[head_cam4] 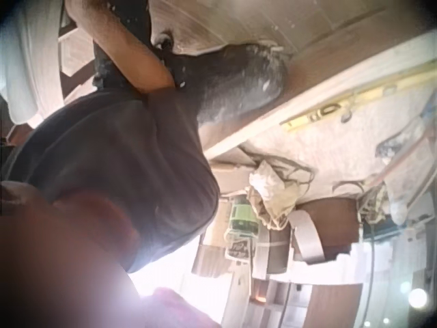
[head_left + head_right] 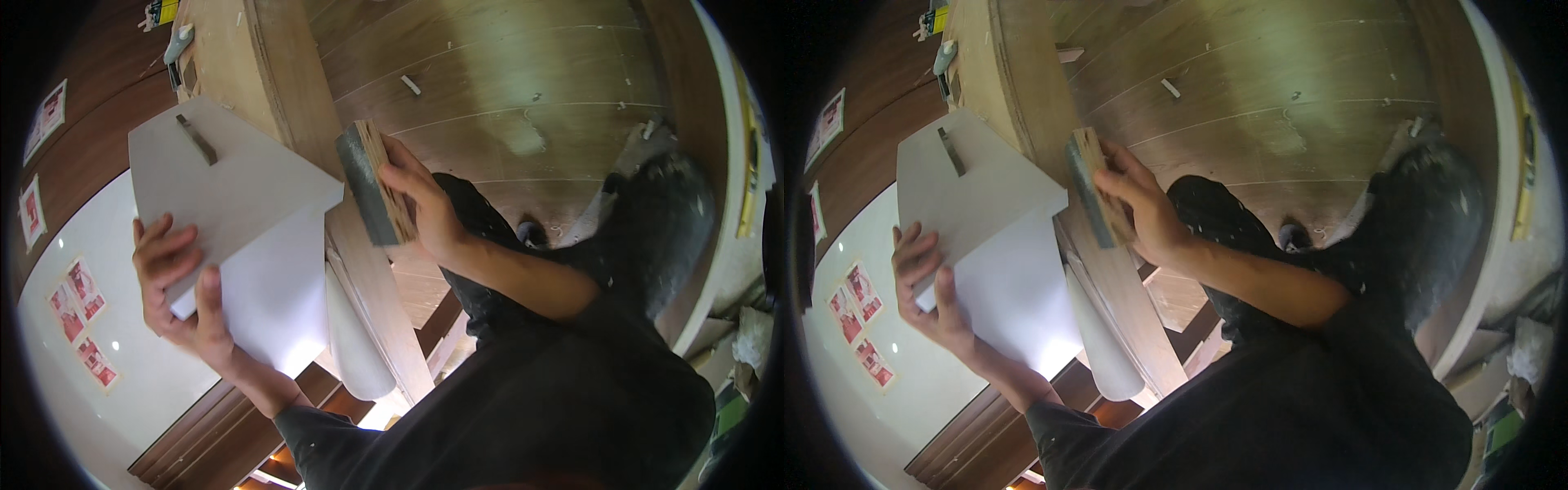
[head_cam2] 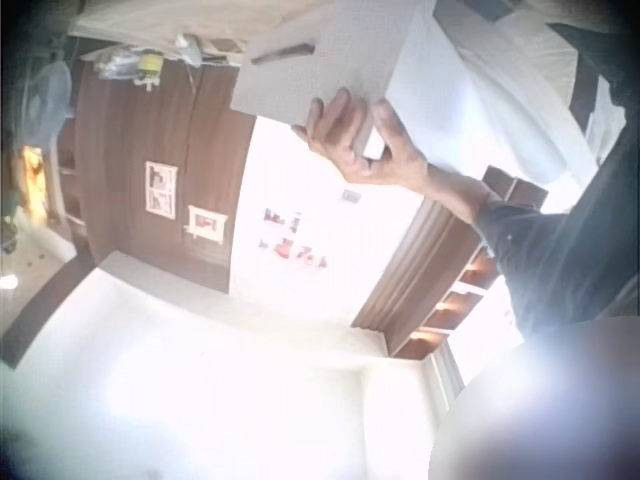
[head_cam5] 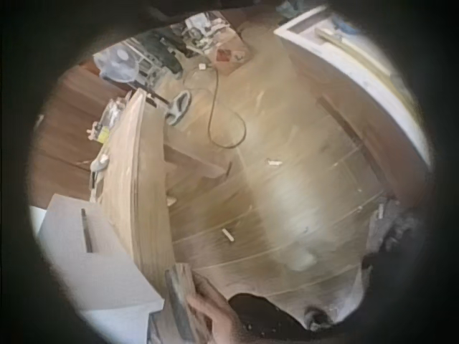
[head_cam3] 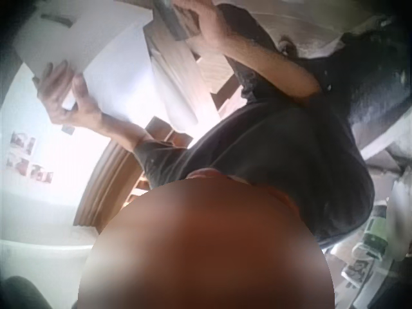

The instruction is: The person trims excess edge banding from a white cabinet door using scissors, then sands the edges with a sanding block. The person flips the door to work on different sides and continues trimming and sanding the edges.

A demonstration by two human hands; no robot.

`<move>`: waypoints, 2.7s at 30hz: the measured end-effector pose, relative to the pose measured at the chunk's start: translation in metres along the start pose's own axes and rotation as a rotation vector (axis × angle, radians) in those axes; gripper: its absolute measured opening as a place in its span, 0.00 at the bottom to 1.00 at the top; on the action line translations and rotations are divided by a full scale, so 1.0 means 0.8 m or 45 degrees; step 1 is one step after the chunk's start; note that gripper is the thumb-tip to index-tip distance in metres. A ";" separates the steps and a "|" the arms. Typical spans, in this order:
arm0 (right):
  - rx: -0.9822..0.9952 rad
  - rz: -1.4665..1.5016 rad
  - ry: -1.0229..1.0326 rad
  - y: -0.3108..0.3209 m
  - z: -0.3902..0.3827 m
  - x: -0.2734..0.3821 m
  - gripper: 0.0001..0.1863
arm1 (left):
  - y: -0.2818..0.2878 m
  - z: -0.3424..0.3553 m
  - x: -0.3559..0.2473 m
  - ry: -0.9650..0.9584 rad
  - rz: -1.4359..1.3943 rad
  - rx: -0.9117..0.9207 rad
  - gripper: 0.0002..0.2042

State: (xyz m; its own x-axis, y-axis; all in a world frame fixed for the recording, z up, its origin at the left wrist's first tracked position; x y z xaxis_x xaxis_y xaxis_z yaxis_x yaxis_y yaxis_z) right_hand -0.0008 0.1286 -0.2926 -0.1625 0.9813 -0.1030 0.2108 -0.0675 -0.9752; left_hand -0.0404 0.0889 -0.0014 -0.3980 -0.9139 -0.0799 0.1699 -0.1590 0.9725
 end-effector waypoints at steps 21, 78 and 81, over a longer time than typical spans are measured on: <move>0.251 0.017 0.018 0.013 -0.033 -0.025 0.33 | 0.037 -0.017 0.016 -0.140 0.126 0.208 0.19; 0.029 -0.466 0.574 -0.027 0.000 -0.009 0.30 | 0.021 -0.010 0.024 -0.160 0.075 0.108 0.12; 0.102 -0.715 0.607 -0.037 0.011 0.008 0.31 | 0.022 -0.010 0.022 -0.146 0.056 0.099 0.12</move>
State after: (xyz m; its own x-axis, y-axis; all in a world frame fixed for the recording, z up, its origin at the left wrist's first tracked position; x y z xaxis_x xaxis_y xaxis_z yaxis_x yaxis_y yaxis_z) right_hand -0.0168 0.1355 -0.2659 0.2149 0.8425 0.4939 0.1452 0.4726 -0.8693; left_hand -0.0375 0.0673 0.0124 -0.4928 -0.8700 -0.0155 0.1212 -0.0863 0.9889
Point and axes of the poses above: each hand's wrist, its own z-axis towards the middle knuckle, its own y-axis out of the back of the hand, x = y × z, the point moved 10 cm from there along z, towards the middle knuckle, and after that the axes turned 7 degrees about y, right-handed, at the moved point
